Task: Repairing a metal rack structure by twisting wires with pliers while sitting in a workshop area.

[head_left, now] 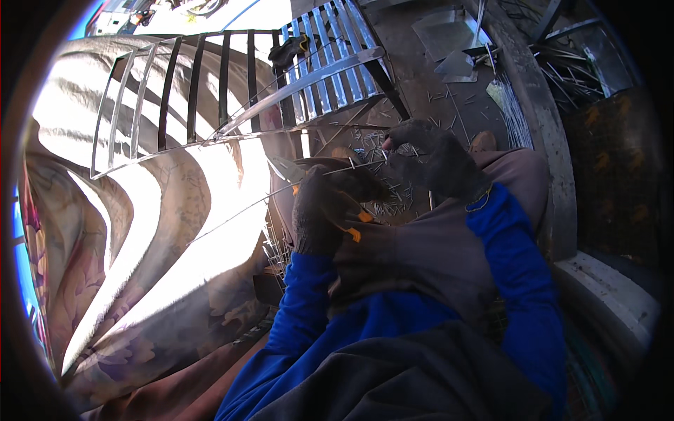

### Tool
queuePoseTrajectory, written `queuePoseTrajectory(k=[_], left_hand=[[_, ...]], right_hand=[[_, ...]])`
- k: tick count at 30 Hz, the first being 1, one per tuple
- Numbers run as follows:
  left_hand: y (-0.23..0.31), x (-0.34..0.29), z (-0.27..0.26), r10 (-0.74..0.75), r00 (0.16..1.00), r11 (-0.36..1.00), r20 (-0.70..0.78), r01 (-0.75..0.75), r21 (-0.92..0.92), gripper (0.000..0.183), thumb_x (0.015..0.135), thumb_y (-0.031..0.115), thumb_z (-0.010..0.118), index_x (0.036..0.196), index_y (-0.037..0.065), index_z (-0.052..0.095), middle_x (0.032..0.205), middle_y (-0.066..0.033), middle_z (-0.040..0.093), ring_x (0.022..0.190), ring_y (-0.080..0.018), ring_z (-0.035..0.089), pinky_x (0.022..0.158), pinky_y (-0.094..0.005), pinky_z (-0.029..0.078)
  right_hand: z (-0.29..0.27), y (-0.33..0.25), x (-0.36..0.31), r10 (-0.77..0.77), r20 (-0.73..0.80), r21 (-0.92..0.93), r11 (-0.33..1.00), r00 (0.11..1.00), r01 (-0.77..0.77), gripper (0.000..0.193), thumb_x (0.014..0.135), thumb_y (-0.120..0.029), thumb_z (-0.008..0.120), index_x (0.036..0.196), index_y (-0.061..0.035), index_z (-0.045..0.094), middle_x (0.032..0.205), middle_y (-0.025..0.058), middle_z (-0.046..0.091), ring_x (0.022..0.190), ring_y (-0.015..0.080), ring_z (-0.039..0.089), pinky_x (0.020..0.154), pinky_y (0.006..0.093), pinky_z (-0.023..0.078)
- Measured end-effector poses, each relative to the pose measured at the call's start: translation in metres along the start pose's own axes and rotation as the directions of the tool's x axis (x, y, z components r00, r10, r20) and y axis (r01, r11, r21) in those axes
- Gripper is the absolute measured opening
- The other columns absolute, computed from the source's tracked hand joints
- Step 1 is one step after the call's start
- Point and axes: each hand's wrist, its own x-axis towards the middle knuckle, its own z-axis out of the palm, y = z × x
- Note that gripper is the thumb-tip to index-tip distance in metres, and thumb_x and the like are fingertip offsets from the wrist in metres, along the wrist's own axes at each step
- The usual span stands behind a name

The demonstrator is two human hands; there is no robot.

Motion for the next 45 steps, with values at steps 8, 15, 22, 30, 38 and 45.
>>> queuePoseTrajectory(k=[8, 15, 22, 30, 38, 45], left_hand=[[-0.001, 0.004, 0.003, -0.006, 0.998, 0.975, -0.069, -0.010, -0.222, 0.037, 0.110, 0.039, 0.045, 0.119, 0.006, 0.058, 0.103, -0.0192, 0.070, 0.078, -0.0306, 0.071, 0.063, -0.0357, 0.060], [0.003, -0.004, -0.016, -0.131, 0.991, 0.929, 0.018, 0.116, 0.353, 0.025, 0.106, 0.020, 0.055, 0.120, 0.000, 0.060, 0.103, -0.0187, 0.071, 0.079, -0.0306, 0.073, 0.066, -0.0352, 0.062], [-0.002, -0.023, -0.001, -0.363, 0.904, 0.931, 0.224, 0.343, 0.122, 0.031, 0.094, 0.007, 0.065, 0.123, -0.001, 0.061, 0.102, -0.0115, 0.072, 0.097, -0.0224, 0.072, 0.088, -0.0364, 0.059], [-0.007, -0.024, 0.015, -0.517, 0.834, 0.846, 0.194, 0.532, -0.028, 0.024, 0.091, 0.011, 0.068, 0.113, 0.001, 0.066, 0.103, -0.0107, 0.072, 0.098, -0.0221, 0.071, 0.091, -0.0338, 0.058], [-0.014, -0.024, 0.015, -0.371, 0.913, 0.924, 0.167, 0.346, 0.165, 0.023, 0.091, 0.009, 0.068, 0.112, 0.001, 0.067, 0.105, -0.0110, 0.072, 0.099, -0.0239, 0.071, 0.091, -0.0363, 0.059], [0.011, -0.036, 0.038, -0.484, 0.867, 0.869, 0.119, 0.492, -0.051, 0.022, 0.090, 0.009, 0.068, 0.111, 0.002, 0.065, 0.102, -0.0119, 0.071, 0.097, -0.0254, 0.072, 0.088, -0.0373, 0.060]], right_hand=[[0.011, 0.001, 0.000, 0.142, 0.063, -0.136, 0.982, 0.988, -0.133, 0.039, 0.090, -0.024, 0.079, 0.127, -0.0134, 0.071, 0.113, 0.0124, 0.072, 0.108, 0.0248, 0.070, 0.091, 0.0389, 0.056], [0.019, 0.005, -0.001, -0.099, 0.030, -0.307, 0.946, 0.995, 0.103, 0.026, 0.096, -0.016, 0.071, 0.122, -0.0114, 0.071, 0.105, 0.0113, 0.074, 0.099, 0.0261, 0.073, 0.087, 0.0377, 0.057], [0.022, 0.012, -0.002, 0.197, -0.043, 0.118, 0.974, 0.979, -0.191, 0.021, 0.103, -0.013, 0.061, 0.121, -0.0023, 0.068, 0.105, 0.0088, 0.074, 0.103, 0.0158, 0.071, 0.090, 0.0318, 0.056], [0.015, 0.011, -0.002, 0.245, -0.030, 0.217, 0.948, 0.969, -0.233, 0.028, 0.103, -0.024, 0.063, 0.121, -0.0031, 0.068, 0.106, 0.0137, 0.075, 0.100, 0.0219, 0.073, 0.087, 0.0358, 0.057], [0.007, -0.004, 0.001, 0.263, -0.027, 0.138, 0.956, 0.964, -0.257, 0.022, 0.102, -0.023, 0.067, 0.115, -0.0045, 0.069, 0.098, 0.0040, 0.071, 0.091, 0.0089, 0.067, 0.080, 0.0288, 0.054], [0.009, -0.003, -0.001, 0.295, -0.030, 0.139, 0.947, 0.955, -0.289, 0.025, 0.100, -0.025, 0.072, 0.114, -0.0040, 0.071, 0.096, 0.0041, 0.072, 0.091, 0.0091, 0.066, 0.079, 0.0295, 0.054]])
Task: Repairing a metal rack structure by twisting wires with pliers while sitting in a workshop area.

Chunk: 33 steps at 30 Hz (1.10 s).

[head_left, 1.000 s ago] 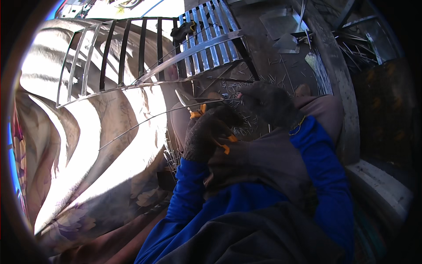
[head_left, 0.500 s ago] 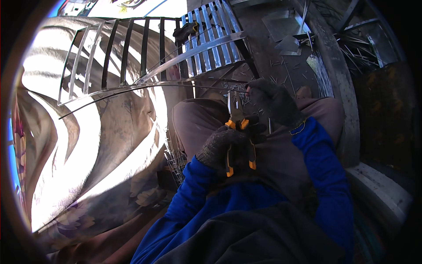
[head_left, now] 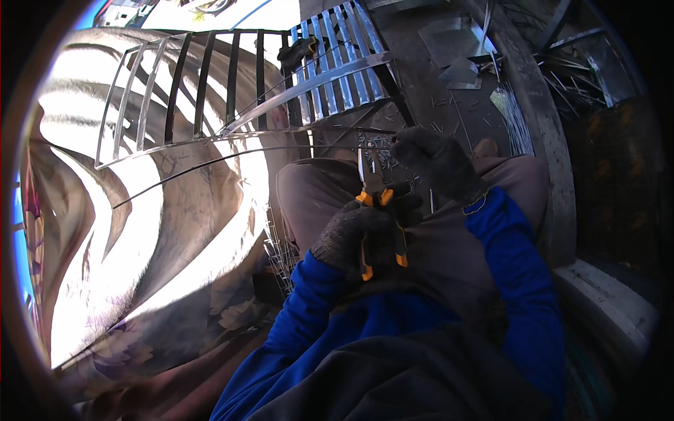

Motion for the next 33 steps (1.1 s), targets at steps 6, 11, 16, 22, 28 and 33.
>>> queuePoseTrajectory(k=[6, 11, 16, 22, 28, 33], left_hand=[[-0.007, 0.015, -0.009, -0.044, 0.987, 0.998, 0.156, 0.049, -0.032, 0.050, 0.089, 0.009, 0.066, 0.137, 0.001, 0.053, 0.113, -0.0161, 0.069, 0.102, -0.0293, 0.071, 0.091, -0.0415, 0.059], [-0.008, 0.015, -0.005, -0.033, 0.977, 0.999, 0.209, 0.038, -0.020, 0.067, 0.087, 0.010, 0.065, 0.150, 0.001, 0.045, 0.127, -0.0192, 0.065, 0.108, -0.0343, 0.069, 0.098, -0.0473, 0.057], [-0.004, 0.008, 0.010, 0.020, 0.987, 1.000, 0.161, -0.020, -0.002, 0.049, 0.091, 0.012, 0.065, 0.137, -0.002, 0.055, 0.101, -0.0146, 0.071, 0.084, -0.0238, 0.072, 0.074, -0.0341, 0.059], [-0.013, 0.014, -0.017, -0.054, 0.970, 0.987, 0.237, 0.087, -0.133, 0.043, 0.093, 0.019, 0.069, 0.130, 0.001, 0.059, 0.109, -0.0173, 0.068, 0.092, -0.0302, 0.071, 0.079, -0.0405, 0.060], [-0.028, 0.011, -0.006, -0.076, 0.995, 0.996, 0.064, 0.079, -0.039, 0.032, 0.098, 0.023, 0.067, 0.121, 0.002, 0.063, 0.103, -0.0152, 0.070, 0.087, -0.0272, 0.072, 0.077, -0.0382, 0.059], [-0.039, 0.012, 0.002, 0.008, 0.999, 0.999, 0.035, -0.006, -0.050, 0.022, 0.098, 0.022, 0.069, 0.110, 0.004, 0.063, 0.087, -0.0050, 0.068, 0.074, -0.0164, 0.068, 0.066, -0.0301, 0.056]], right_hand=[[0.001, 0.002, 0.001, -0.007, -0.016, -0.030, 1.000, 1.000, 0.007, 0.026, 0.099, -0.025, 0.073, 0.113, -0.0029, 0.072, 0.097, 0.0050, 0.072, 0.092, 0.0095, 0.066, 0.079, 0.0301, 0.054], [-0.001, 0.002, 0.001, -0.012, -0.032, -0.071, 0.997, 0.999, 0.010, 0.030, 0.096, -0.036, 0.074, 0.111, -0.0100, 0.074, 0.096, 0.0115, 0.075, 0.089, 0.0252, 0.074, 0.078, 0.0381, 0.058], [-0.004, 0.000, -0.002, -0.030, -0.050, -0.111, 0.994, 0.998, 0.024, 0.030, 0.096, -0.038, 0.073, 0.110, -0.0106, 0.074, 0.096, 0.0113, 0.075, 0.090, 0.0280, 0.075, 0.077, 0.0392, 0.058], [-0.007, -0.001, -0.002, -0.110, -0.031, -0.210, 0.973, 0.993, 0.101, 0.029, 0.095, -0.036, 0.074, 0.110, -0.0109, 0.076, 0.101, 0.0120, 0.076, 0.093, 0.0298, 0.075, 0.079, 0.0396, 0.059], [-0.011, 0.000, -0.006, -0.147, 0.052, -0.151, 0.977, 0.988, 0.153, 0.026, 0.095, -0.035, 0.074, 0.108, -0.0130, 0.078, 0.101, 0.0114, 0.077, 0.095, 0.0273, 0.076, 0.081, 0.0382, 0.060], [-0.013, -0.009, -0.003, -0.102, 0.108, -0.148, 0.982, 0.989, 0.117, 0.020, 0.094, -0.022, 0.077, 0.104, -0.0048, 0.077, 0.092, 0.0101, 0.077, 0.085, 0.0168, 0.074, 0.076, 0.0338, 0.059]])
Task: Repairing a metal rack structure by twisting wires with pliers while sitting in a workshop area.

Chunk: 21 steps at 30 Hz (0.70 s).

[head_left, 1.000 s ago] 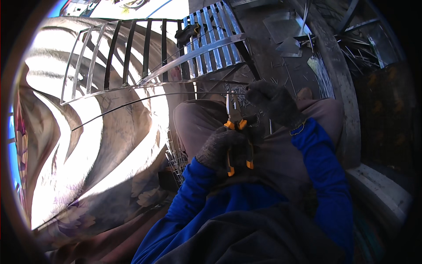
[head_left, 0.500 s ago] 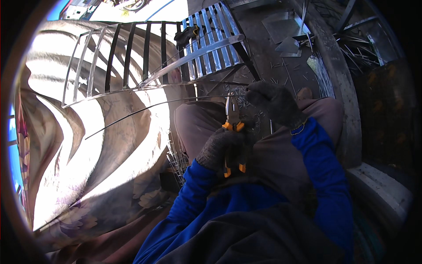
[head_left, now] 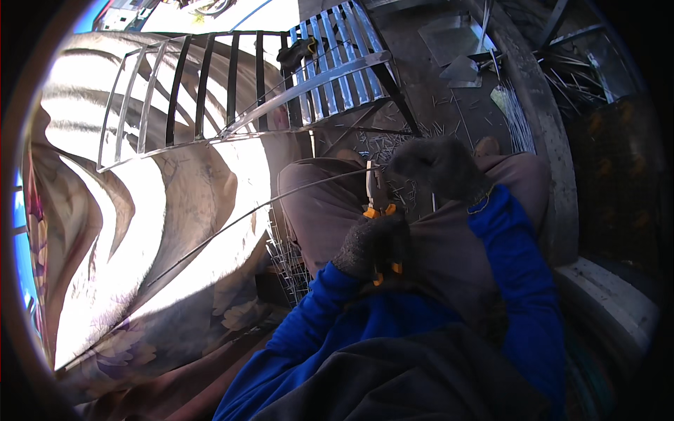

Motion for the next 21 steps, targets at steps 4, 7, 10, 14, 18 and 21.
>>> queuePoseTrajectory(k=[4, 7, 10, 14, 18, 21], left_hand=[[-0.006, 0.003, 0.003, 0.058, 0.998, 0.997, -0.014, -0.057, 0.042, 0.021, 0.099, 0.022, 0.069, 0.109, 0.004, 0.064, 0.086, -0.0042, 0.067, 0.072, -0.0152, 0.067, 0.064, -0.0300, 0.055], [-0.003, 0.005, 0.013, 0.100, 0.993, 0.972, -0.067, -0.082, 0.221, 0.019, 0.099, 0.022, 0.068, 0.107, 0.005, 0.064, 0.085, -0.0024, 0.066, 0.070, -0.0133, 0.064, 0.063, -0.0293, 0.053], [0.004, 0.015, 0.004, 0.046, 0.999, 0.913, -0.006, -0.040, 0.407, 0.016, 0.100, 0.022, 0.066, 0.105, 0.007, 0.064, 0.083, -0.0002, 0.064, 0.070, -0.0108, 0.062, 0.063, -0.0276, 0.050], [-0.013, 0.032, 0.004, 0.277, 0.948, 0.886, -0.159, -0.188, 0.424, 0.019, 0.102, 0.026, 0.062, 0.103, 0.007, 0.063, 0.080, 0.0001, 0.063, 0.065, -0.0102, 0.061, 0.060, -0.0263, 0.049], [0.011, 0.016, 0.009, 0.089, 0.984, 0.863, -0.152, 0.000, 0.505, 0.020, 0.102, 0.027, 0.063, 0.105, 0.007, 0.063, 0.081, -0.0005, 0.063, 0.067, -0.0115, 0.063, 0.061, -0.0260, 0.051], [0.016, 0.006, 0.002, -0.089, 0.993, 0.865, -0.075, 0.115, 0.489, 0.021, 0.101, 0.028, 0.065, 0.108, 0.008, 0.062, 0.084, -0.0026, 0.065, 0.072, -0.0133, 0.065, 0.065, -0.0274, 0.053]], right_hand=[[-0.002, -0.002, -0.001, 0.057, 0.078, -0.015, 0.998, 0.995, -0.056, 0.021, 0.096, -0.024, 0.075, 0.104, -0.0049, 0.076, 0.091, 0.0099, 0.076, 0.084, 0.0172, 0.073, 0.076, 0.0341, 0.058], [-0.001, -0.002, -0.004, 0.074, 0.065, -0.016, 0.997, 0.995, -0.073, 0.023, 0.097, -0.028, 0.073, 0.104, -0.0054, 0.076, 0.090, 0.0104, 0.076, 0.083, 0.0186, 0.073, 0.075, 0.0351, 0.058], [-0.002, -0.009, -0.005, 0.090, 0.039, -0.051, 0.995, 0.995, -0.088, 0.026, 0.098, -0.031, 0.072, 0.103, -0.0058, 0.076, 0.089, 0.0110, 0.075, 0.082, 0.0205, 0.074, 0.074, 0.0365, 0.058], [-0.001, -0.004, -0.009, 0.098, 0.002, -0.265, 0.960, 0.995, -0.094, 0.029, 0.099, -0.034, 0.070, 0.102, -0.0060, 0.076, 0.086, 0.0120, 0.074, 0.080, 0.0231, 0.073, 0.073, 0.0374, 0.057], [-0.001, -0.001, -0.011, 0.083, -0.032, -0.221, 0.971, 0.996, -0.088, 0.028, 0.100, -0.033, 0.070, 0.098, -0.0054, 0.075, 0.080, 0.0097, 0.072, 0.074, 0.0186, 0.069, 0.069, 0.0356, 0.054], [0.002, -0.004, -0.010, 0.123, -0.015, 0.005, 0.992, 0.992, -0.123, 0.027, 0.099, -0.031, 0.072, 0.093, -0.0045, 0.074, 0.073, 0.0038, 0.066, 0.069, 0.0112, 0.061, 0.065, 0.0326, 0.050]])
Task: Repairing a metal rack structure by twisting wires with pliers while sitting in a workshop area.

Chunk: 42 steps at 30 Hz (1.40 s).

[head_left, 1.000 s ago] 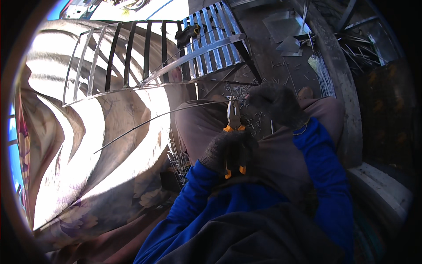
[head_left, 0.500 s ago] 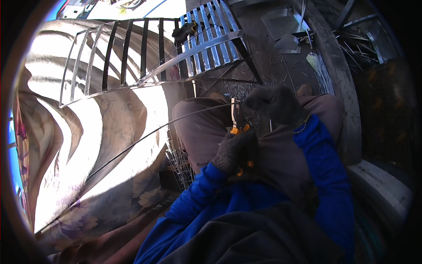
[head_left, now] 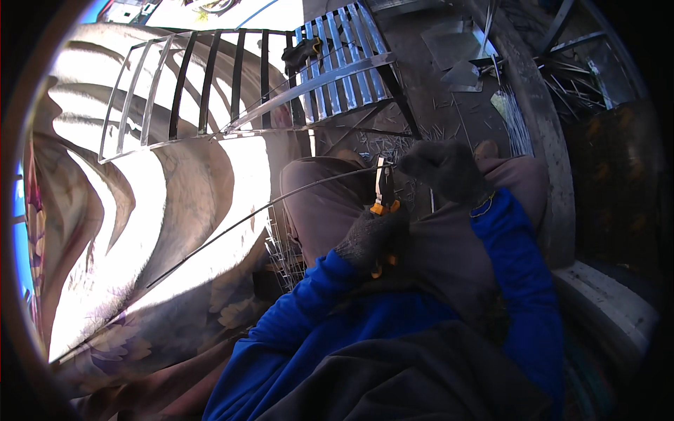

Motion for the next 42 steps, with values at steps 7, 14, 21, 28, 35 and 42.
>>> queuePoseTrajectory(k=[7, 14, 21, 28, 35, 42], left_hand=[[-0.013, -0.003, 0.013, 0.173, 0.933, 0.826, 0.315, 0.037, -0.562, 0.019, 0.098, 0.023, 0.067, 0.105, 0.007, 0.061, 0.091, -0.0051, 0.064, 0.080, -0.0172, 0.065, 0.073, -0.0319, 0.054], [-0.008, -0.011, 0.013, 0.066, 0.981, 0.874, 0.184, 0.032, -0.485, 0.018, 0.098, 0.023, 0.067, 0.102, 0.007, 0.060, 0.082, -0.0037, 0.062, 0.072, -0.0163, 0.064, 0.069, -0.0310, 0.053], [0.000, -0.004, 0.013, 0.158, 0.980, 0.987, -0.118, -0.152, 0.051, 0.020, 0.099, 0.026, 0.065, 0.101, 0.006, 0.064, 0.077, -0.0024, 0.062, 0.067, -0.0123, 0.063, 0.061, -0.0301, 0.051], [0.003, -0.020, 0.011, -0.028, 0.999, 0.995, -0.044, 0.024, -0.099, 0.026, 0.097, 0.016, 0.065, 0.120, 0.004, 0.062, 0.097, -0.0056, 0.067, 0.085, -0.0167, 0.067, 0.078, -0.0315, 0.056], [-0.015, -0.020, 0.020, 0.070, 0.959, 0.795, 0.276, 0.114, -0.596, 0.027, 0.092, 0.017, 0.067, 0.115, 0.005, 0.060, 0.093, -0.0056, 0.063, 0.081, -0.0194, 0.066, 0.079, -0.0347, 0.055], [-0.019, -0.019, 0.012, 0.060, 0.977, 0.851, 0.204, 0.057, -0.523, 0.028, 0.093, 0.017, 0.068, 0.116, 0.004, 0.060, 0.092, -0.0078, 0.063, 0.081, -0.0191, 0.066, 0.077, -0.0351, 0.056]], right_hand=[[0.003, 0.004, 0.001, 0.037, 0.049, 0.239, 0.970, 0.998, -0.048, 0.025, 0.099, -0.027, 0.074, 0.091, -0.0038, 0.073, 0.075, -0.0034, 0.060, 0.074, 0.0047, 0.053, 0.066, 0.0292, 0.046], [0.010, 0.019, 0.003, 0.040, 0.141, 0.368, 0.925, 0.989, -0.090, 0.033, 0.101, -0.037, 0.069, 0.096, -0.0058, 0.077, 0.079, 0.0029, 0.071, 0.076, 0.0088, 0.063, 0.071, 0.0304, 0.051], [0.000, -0.002, 0.003, 0.098, 0.092, -0.053, 0.994, 0.991, -0.093, 0.029, 0.099, -0.034, 0.072, 0.098, -0.0052, 0.076, 0.081, 0.0069, 0.071, 0.077, 0.0106, 0.065, 0.071, 0.0330, 0.052], [-0.003, 0.007, -0.002, 0.069, 0.074, -0.097, 0.993, 0.995, -0.061, 0.023, 0.099, -0.026, 0.072, 0.095, -0.0039, 0.075, 0.078, 0.0050, 0.069, 0.075, 0.0098, 0.063, 0.068, 0.0322, 0.052], [0.008, 0.007, -0.002, 0.016, 0.034, 0.344, 0.938, 0.999, -0.027, 0.034, 0.101, -0.033, 0.071, 0.080, -0.0061, 0.071, 0.068, -0.0020, 0.058, 0.070, 0.0045, 0.050, 0.063, 0.0307, 0.045], [0.010, 0.015, 0.000, 0.024, 0.055, 0.428, 0.903, 0.998, -0.046, 0.033, 0.102, -0.033, 0.069, 0.085, -0.0043, 0.073, 0.069, -0.0010, 0.058, 0.069, 0.0044, 0.050, 0.064, 0.0299, 0.046]])
